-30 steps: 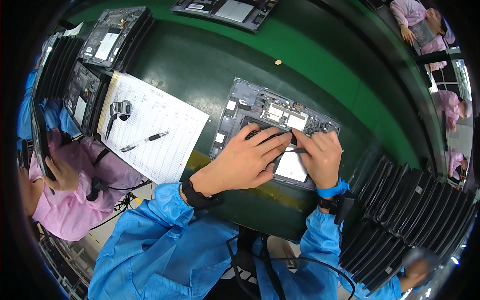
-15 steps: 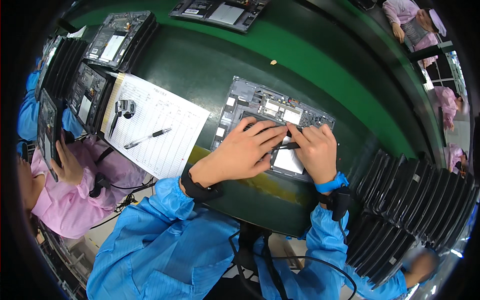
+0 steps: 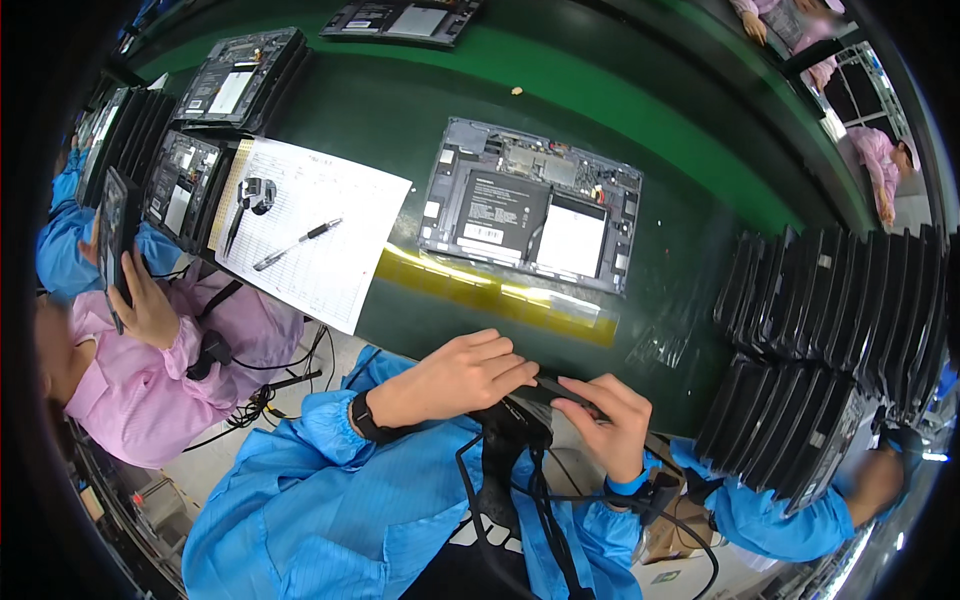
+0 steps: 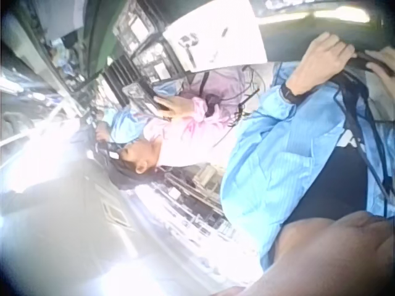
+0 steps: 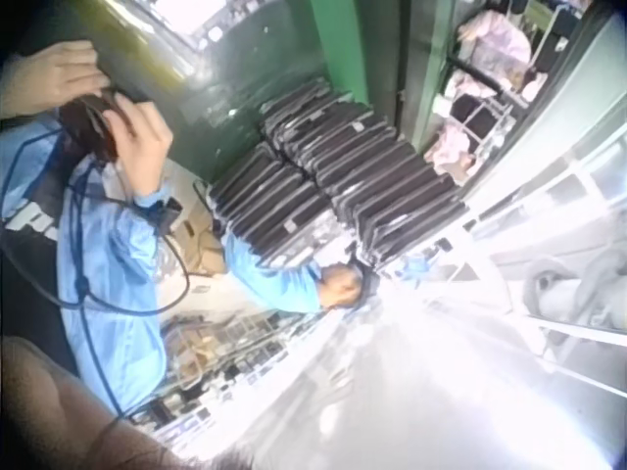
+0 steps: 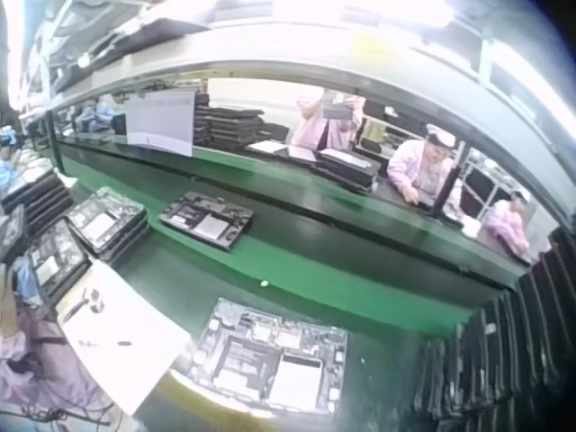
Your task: Assembling internal components of laptops on a factory production line.
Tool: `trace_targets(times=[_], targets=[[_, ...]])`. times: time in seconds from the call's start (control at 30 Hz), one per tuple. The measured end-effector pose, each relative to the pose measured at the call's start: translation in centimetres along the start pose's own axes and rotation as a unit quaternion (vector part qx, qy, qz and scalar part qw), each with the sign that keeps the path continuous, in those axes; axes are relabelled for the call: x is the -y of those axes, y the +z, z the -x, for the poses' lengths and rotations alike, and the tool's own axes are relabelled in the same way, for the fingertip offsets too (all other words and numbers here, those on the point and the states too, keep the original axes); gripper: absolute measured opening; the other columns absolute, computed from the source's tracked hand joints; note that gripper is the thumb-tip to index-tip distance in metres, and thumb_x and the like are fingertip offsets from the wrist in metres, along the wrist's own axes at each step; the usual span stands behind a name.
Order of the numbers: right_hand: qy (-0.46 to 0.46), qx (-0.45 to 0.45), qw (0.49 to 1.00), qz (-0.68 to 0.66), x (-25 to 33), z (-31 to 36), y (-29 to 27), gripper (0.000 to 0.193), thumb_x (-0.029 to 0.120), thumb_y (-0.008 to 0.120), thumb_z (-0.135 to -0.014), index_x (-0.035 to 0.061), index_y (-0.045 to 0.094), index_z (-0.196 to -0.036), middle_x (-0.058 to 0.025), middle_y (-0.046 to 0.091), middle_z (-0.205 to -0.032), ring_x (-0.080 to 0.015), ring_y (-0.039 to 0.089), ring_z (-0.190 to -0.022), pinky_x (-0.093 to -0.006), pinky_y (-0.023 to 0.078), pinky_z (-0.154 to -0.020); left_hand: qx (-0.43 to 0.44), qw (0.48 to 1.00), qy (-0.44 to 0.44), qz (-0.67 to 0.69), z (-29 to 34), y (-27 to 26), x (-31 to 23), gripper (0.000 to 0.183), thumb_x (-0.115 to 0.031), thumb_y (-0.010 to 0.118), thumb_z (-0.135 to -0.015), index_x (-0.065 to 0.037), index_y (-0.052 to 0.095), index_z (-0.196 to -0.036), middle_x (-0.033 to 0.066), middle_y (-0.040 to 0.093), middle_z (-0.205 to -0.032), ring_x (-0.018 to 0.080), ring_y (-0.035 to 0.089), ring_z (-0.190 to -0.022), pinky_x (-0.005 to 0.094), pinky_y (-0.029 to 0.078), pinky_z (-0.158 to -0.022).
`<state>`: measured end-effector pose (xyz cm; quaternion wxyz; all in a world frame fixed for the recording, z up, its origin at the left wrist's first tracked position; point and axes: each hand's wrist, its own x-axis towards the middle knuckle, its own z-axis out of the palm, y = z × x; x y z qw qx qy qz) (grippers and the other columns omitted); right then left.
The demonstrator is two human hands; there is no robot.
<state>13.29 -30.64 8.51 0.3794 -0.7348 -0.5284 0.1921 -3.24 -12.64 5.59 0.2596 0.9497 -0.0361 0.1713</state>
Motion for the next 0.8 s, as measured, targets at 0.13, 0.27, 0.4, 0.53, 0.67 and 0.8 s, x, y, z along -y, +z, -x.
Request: trace_targets(times=[0.13, 0.27, 0.4, 0.53, 0.67, 0.8], targets=[[0.073, 0.012, 0.98, -0.187, -1.6, 1.4, 0.5, 0.029, -0.003, 0.085, -0.071, -0.0037, 0.076, -0.099, -0.01, 0.071, -0.087, -0.014, 0.066, -0.066, -0.0262, 0.05, -0.058, -0.079, 0.995, 0.054, -0.016, 0.8, 1.6, 0.4, 0.024, -0.014, 0.074, -0.085, 0.001, 0.069, -0.104, 0.0036, 0.064, -0.082, 0.0173, 0.061, -0.08, 0.0296, 0.05, -0.073], [0.186, -0.027, 0.912, -0.364, -2.0, -0.2, 3.1, 0.015, -0.01, 0.074, -0.081, -0.0086, 0.074, -0.096, -0.0135, 0.071, -0.088, -0.016, 0.066, -0.063, -0.0238, 0.051, -0.053, -0.099, 0.994, 0.036, -0.022, 0.9, 1.8, 1.2, 0.026, -0.015, 0.075, -0.085, 0.0, 0.07, -0.105, 0.0042, 0.066, -0.086, 0.0183, 0.061, -0.08, 0.0306, 0.05, -0.074], [0.182, -0.196, 0.898, -0.35, -4.8, -2.0, 3.7, 0.016, -0.006, 0.063, -0.094, -0.0104, 0.067, -0.108, -0.0168, 0.071, -0.09, -0.0176, 0.068, -0.07, -0.0272, 0.057, -0.06, -0.068, 0.991, -0.092, -0.072, 0.8, 3.0, 1.8, 0.054, -0.03, 0.076, -0.086, -0.01, 0.061, -0.134, 0.005, 0.063, -0.126, 0.0244, 0.06, -0.113, 0.0403, 0.046, -0.098], [0.166, -0.221, 0.902, -0.333, -7.0, -2.6, 5.2, 0.013, -0.005, 0.065, -0.093, -0.0102, 0.068, -0.106, -0.0139, 0.071, -0.091, -0.0167, 0.069, -0.073, -0.0279, 0.058, -0.064, 0.015, 0.99, -0.096, -0.104, 1.3, 3.7, 2.4, 0.056, -0.039, 0.07, -0.089, -0.017, 0.058, -0.139, 0.0055, 0.048, -0.151, 0.0281, 0.05, -0.132, 0.048, 0.037, -0.112], [0.161, -0.214, 0.923, -0.276, -6.5, -3.3, 6.3, 0.012, -0.005, 0.069, -0.092, -0.0086, 0.071, -0.103, -0.0119, 0.072, -0.092, -0.0154, 0.069, -0.075, -0.0276, 0.059, -0.067, 0.016, 0.99, -0.101, -0.1, 1.2, 3.5, 2.5, 0.055, -0.037, 0.07, -0.089, -0.016, 0.059, -0.138, 0.006, 0.049, -0.15, 0.0282, 0.051, -0.131, 0.05, 0.037, -0.112], [0.137, -0.208, 0.93, -0.27, -6.2, -3.5, 6.7, 0.013, -0.005, 0.07, -0.092, -0.0057, 0.072, -0.104, -0.0107, 0.072, -0.097, -0.0151, 0.07, -0.08, -0.0263, 0.059, -0.072, 0.027, 0.988, -0.101, -0.113, 1.2, 3.5, 2.7, 0.056, -0.038, 0.071, -0.087, -0.016, 0.059, -0.138, 0.0067, 0.049, -0.15, 0.0285, 0.049, -0.133, 0.052, 0.036, -0.112]])
